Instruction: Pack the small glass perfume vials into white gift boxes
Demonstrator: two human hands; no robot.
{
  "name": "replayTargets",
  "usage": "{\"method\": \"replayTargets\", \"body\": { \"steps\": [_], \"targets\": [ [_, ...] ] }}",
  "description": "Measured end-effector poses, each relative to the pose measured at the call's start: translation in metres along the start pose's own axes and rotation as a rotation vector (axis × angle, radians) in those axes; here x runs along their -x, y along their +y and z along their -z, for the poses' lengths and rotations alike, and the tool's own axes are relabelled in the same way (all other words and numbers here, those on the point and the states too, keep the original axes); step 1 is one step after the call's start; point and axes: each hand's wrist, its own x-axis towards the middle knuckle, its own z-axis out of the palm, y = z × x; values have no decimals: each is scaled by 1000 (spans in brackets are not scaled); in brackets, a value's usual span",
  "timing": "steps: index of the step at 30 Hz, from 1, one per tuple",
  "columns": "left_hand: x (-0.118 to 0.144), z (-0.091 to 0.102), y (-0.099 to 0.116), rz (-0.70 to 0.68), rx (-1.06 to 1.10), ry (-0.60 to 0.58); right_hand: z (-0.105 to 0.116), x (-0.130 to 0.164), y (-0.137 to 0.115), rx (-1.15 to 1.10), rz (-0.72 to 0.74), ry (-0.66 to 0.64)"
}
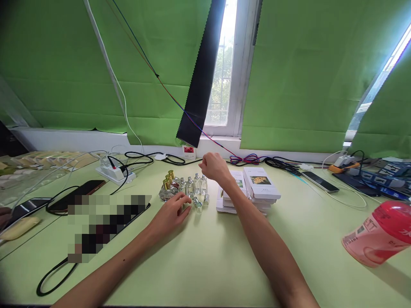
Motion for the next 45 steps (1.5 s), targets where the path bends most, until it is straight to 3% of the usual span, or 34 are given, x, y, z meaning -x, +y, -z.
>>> {"method": "replayTargets", "body": {
  "steps": [12, 29, 38, 45],
  "targets": [
    [-1, 5, 2, 111, -91, 55, -11, 12, -23, 98, 80, -113],
    [0, 7, 2, 232, -128, -48, -22, 17, -29, 223, 250, -385],
    [-1, 0, -2, 237, -120, -71, -29, 19, -31, 222, 392, -525],
    [-2, 3, -1, 227, -70, -18, -34, 21, -37, 217, 444, -609]
  ]
}}
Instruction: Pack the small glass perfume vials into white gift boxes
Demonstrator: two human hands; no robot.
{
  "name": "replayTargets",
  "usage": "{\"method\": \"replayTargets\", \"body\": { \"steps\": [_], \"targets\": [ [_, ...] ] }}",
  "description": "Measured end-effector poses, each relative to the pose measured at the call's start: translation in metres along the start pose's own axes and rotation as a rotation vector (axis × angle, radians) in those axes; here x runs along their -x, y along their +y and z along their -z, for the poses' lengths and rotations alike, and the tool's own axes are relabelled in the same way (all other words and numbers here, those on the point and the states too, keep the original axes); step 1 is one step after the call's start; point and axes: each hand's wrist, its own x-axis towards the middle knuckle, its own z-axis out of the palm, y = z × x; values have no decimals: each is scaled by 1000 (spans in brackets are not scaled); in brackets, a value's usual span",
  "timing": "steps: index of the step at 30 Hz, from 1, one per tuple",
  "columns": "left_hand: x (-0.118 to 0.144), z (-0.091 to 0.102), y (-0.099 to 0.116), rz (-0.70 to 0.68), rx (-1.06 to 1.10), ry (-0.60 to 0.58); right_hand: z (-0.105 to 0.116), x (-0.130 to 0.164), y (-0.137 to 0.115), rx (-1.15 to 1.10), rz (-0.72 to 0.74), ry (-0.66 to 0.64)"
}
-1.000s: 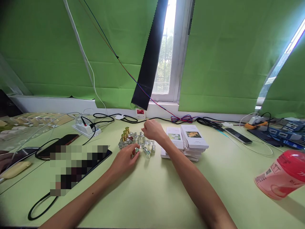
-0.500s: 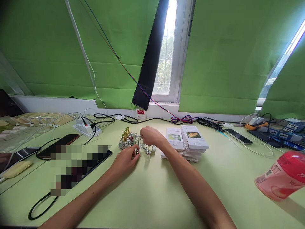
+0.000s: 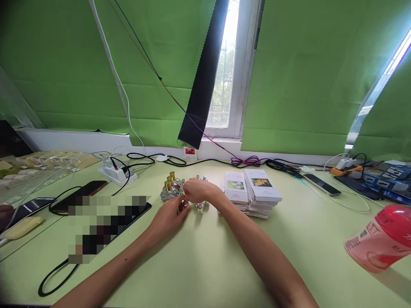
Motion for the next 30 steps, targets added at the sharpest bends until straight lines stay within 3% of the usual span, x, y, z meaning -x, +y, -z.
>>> {"method": "replayTargets", "body": {
  "steps": [10, 21, 30],
  "targets": [
    [0, 1, 0, -2, 79, 97, -3, -1, -3, -19, 52, 12],
    [2, 2, 4, -32, 104, 107, -11, -5, -6, -76, 23, -9],
    [2, 0, 4, -48, 96, 140, -12, -4, -12, -34, -4, 46]
  ]
}}
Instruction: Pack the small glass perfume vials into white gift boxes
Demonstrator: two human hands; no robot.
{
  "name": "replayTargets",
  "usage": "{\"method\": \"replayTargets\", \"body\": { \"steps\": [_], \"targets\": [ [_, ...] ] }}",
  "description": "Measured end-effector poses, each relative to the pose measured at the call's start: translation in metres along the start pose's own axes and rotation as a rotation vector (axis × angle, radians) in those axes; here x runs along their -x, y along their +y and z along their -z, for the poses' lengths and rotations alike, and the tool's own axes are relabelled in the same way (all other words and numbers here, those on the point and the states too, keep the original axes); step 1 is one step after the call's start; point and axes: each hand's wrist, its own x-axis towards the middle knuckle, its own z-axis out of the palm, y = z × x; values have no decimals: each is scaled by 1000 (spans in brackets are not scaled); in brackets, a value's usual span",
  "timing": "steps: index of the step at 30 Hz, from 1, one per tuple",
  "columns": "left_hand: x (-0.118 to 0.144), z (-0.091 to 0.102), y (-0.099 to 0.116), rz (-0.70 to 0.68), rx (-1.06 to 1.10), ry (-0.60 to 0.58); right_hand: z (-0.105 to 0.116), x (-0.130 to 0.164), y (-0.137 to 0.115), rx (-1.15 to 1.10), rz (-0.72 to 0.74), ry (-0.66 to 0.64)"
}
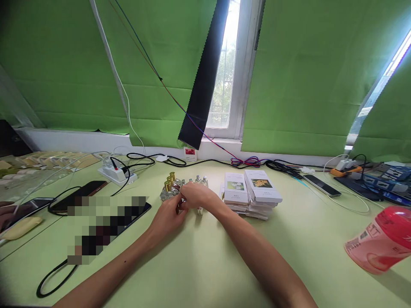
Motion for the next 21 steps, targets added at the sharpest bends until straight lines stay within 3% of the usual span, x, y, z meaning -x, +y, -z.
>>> {"method": "replayTargets", "body": {
  "steps": [11, 21],
  "targets": [
    [0, -1, 1, -17, 4, 28, 3, 0, -1, 8, -35, -6],
    [0, -1, -2, 37, 98, 118, 17, 8, 17, -73, -117, 188]
  ]
}}
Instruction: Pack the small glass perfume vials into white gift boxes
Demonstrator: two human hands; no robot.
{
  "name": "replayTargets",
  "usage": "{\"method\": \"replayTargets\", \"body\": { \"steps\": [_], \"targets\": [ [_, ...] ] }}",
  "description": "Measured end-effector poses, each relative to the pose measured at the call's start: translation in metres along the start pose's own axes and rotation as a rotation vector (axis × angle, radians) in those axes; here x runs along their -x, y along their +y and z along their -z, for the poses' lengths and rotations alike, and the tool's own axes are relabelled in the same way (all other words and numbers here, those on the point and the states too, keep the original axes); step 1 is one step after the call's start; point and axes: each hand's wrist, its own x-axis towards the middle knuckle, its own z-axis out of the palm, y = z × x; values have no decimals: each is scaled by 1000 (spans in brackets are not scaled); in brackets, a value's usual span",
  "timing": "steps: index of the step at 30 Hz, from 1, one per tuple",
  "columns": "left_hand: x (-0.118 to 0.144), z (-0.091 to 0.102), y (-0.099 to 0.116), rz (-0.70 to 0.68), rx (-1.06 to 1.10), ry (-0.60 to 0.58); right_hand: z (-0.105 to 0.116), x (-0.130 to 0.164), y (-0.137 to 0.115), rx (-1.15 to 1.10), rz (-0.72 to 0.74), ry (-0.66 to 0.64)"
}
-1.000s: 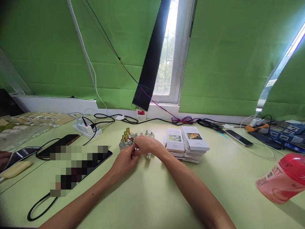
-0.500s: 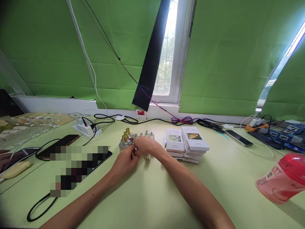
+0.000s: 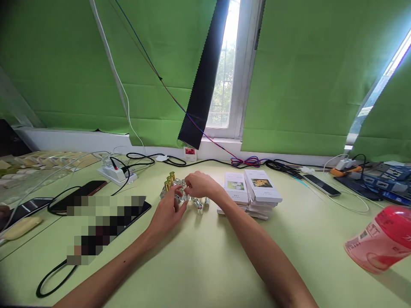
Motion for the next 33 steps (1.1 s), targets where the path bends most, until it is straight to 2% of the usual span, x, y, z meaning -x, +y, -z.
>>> {"method": "replayTargets", "body": {
  "steps": [5, 11, 13, 17, 25, 33],
  "targets": [
    [-1, 1, -2, -39, -49, -10, 3, -3, 5, -133, -39, 229],
    [1, 1, 3, -136, -58, -234, -18, -12, 4, -210, 2, 410],
    [4, 2, 7, -178, -62, -302, -26, -15, 5, -207, 9, 425],
    [7, 4, 12, -214, -77, -362, -37, -19, 6, -187, 30, 454],
    [7, 4, 12, -243, -82, -385, -44, -22, 5, -236, 92, 541],
    [6, 5, 14, -235, -96, -436, -48, -25, 6, -188, 104, 511]
  ]
}}
